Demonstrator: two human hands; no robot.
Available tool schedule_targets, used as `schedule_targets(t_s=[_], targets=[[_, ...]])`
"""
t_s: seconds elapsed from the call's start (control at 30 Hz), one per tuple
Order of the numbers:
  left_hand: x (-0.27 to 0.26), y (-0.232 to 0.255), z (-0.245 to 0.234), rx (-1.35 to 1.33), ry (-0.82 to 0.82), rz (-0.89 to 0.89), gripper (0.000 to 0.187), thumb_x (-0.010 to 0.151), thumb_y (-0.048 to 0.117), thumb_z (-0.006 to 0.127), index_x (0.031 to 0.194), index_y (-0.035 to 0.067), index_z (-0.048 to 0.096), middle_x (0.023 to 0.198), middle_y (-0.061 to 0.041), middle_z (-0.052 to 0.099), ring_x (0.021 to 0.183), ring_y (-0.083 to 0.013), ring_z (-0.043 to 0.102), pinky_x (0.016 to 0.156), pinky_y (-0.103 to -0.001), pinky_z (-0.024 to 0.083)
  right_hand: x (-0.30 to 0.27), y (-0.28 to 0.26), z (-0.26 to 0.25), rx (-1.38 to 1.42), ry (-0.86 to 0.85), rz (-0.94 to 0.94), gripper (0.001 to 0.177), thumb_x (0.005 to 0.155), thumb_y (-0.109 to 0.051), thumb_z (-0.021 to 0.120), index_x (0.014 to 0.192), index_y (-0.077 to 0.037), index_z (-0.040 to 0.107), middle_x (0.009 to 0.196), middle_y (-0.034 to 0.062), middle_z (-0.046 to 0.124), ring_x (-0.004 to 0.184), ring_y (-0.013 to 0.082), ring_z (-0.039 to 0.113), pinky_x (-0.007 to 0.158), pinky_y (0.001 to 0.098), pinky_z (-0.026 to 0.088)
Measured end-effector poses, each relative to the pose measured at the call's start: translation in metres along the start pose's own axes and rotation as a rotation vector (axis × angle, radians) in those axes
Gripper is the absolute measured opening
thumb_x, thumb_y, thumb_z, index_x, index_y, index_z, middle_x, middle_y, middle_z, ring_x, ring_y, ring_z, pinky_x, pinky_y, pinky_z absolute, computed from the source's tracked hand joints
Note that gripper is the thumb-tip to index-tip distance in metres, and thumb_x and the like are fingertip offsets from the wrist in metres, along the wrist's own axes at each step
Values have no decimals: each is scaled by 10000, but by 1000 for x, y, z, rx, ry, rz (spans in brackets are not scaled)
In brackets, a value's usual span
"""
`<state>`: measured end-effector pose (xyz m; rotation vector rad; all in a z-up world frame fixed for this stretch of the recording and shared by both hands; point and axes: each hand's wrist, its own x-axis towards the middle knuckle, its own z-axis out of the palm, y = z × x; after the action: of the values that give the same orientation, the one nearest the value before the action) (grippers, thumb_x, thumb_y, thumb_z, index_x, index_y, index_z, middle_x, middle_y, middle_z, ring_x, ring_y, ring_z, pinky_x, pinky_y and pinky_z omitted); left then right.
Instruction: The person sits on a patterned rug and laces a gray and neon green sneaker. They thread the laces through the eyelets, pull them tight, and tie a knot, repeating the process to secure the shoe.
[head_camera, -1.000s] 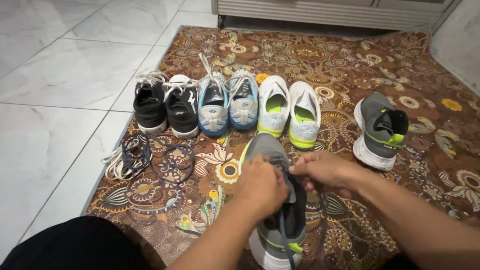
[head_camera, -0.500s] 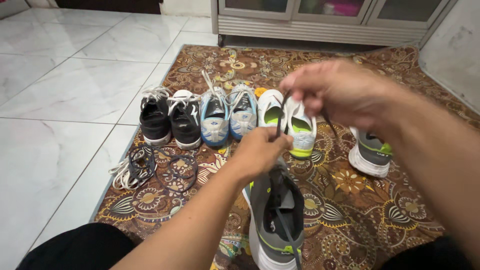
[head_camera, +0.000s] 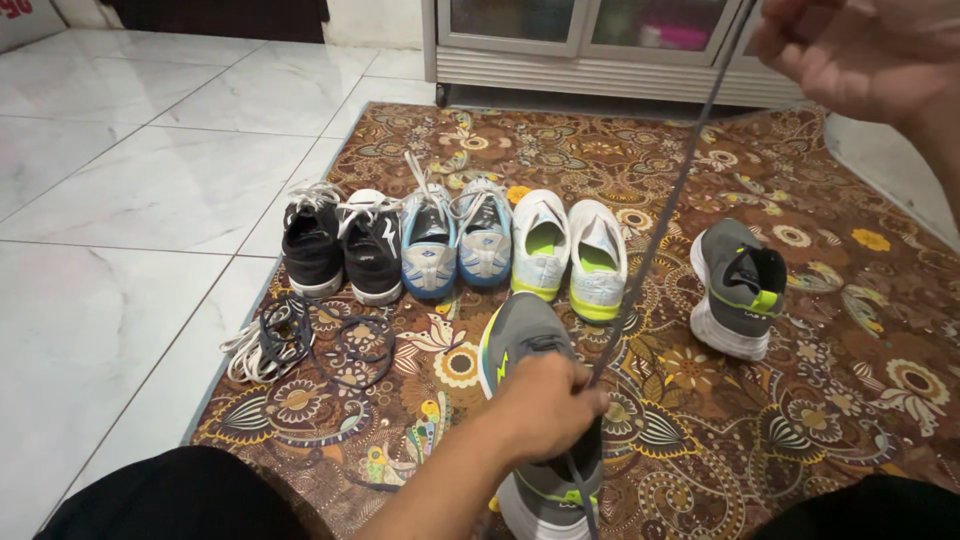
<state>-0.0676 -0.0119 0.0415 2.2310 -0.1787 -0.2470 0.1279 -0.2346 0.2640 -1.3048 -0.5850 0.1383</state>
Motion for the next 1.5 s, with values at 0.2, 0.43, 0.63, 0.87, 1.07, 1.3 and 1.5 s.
schedule_targets(t_s=[0.2, 0.43, 0.63, 0.87, 1.07, 1.3, 1.5], targets=[[-7, -4, -11, -31, -56, -63, 275, 830, 346, 709, 956, 120, 802, 941, -176, 758, 916, -339, 750, 857, -425, 565, -20, -1, 47, -569, 28, 21, 257, 1108, -291, 401, 1119, -126, 597, 1009, 56, 678, 889, 112, 640, 916, 340, 541], [61, -9, -74, 3, 537, -135, 330, 931, 352, 572, 869, 154, 828, 881, -133, 790, 876, -300, 734, 848, -451, 534, -48, 40, 78, -1329, 38, 658, 444, 943, -286, 721, 1356, -130, 664, 1278, 98, 720, 1172, 251, 639, 1055, 527, 422], [108, -4, -90, -550, 404, -15, 278, 973, 236, 610, 894, 2, 737, 818, -66, 764, 623, -128, 725, 607, -284, 611, -86, 149, 41, -1131, -214, 794, 203, 804, -295, 823, 923, -148, 898, 1006, 2, 865, 983, 113, 738, 913, 327, 501], [124, -5, -74, -353, 331, -29, 298, 835, 292, 755, 948, 16, 760, 864, -124, 789, 746, -175, 755, 708, -333, 601, -99, 214, 13, -918, -31, 870, 158, 812, -241, 851, 861, -91, 849, 685, 17, 730, 609, 114, 570, 572, 281, 474], [82, -23, -42, 135, 272, -400, 290, 893, 305, 680, 1068, 98, 781, 1180, -175, 713, 1090, -372, 681, 957, -457, 538, -102, 239, 23, -267, 299, 828, 139, 839, -7, 761, 964, 38, 719, 862, 113, 749, 719, 164, 690, 659, 261, 575], [51, -28, 3, 177, 271, -274, 207, 813, 232, 718, 978, 169, 825, 1303, -114, 602, 1301, -339, 480, 1096, -401, 416, -111, 264, 24, -214, 409, 776, 140, 875, 5, 731, 996, 43, 670, 938, 122, 722, 802, 199, 715, 745, 292, 616], [52, -29, 18, 144, 264, -288, 216, 786, 181, 737, 988, 168, 815, 1351, -129, 566, 1324, -349, 438, 1123, -390, 367, -111, 266, 27, -233, 419, 728, 124, 868, 4, 735, 969, 46, 676, 923, 127, 726, 775, 192, 723, 715, 278, 626]])
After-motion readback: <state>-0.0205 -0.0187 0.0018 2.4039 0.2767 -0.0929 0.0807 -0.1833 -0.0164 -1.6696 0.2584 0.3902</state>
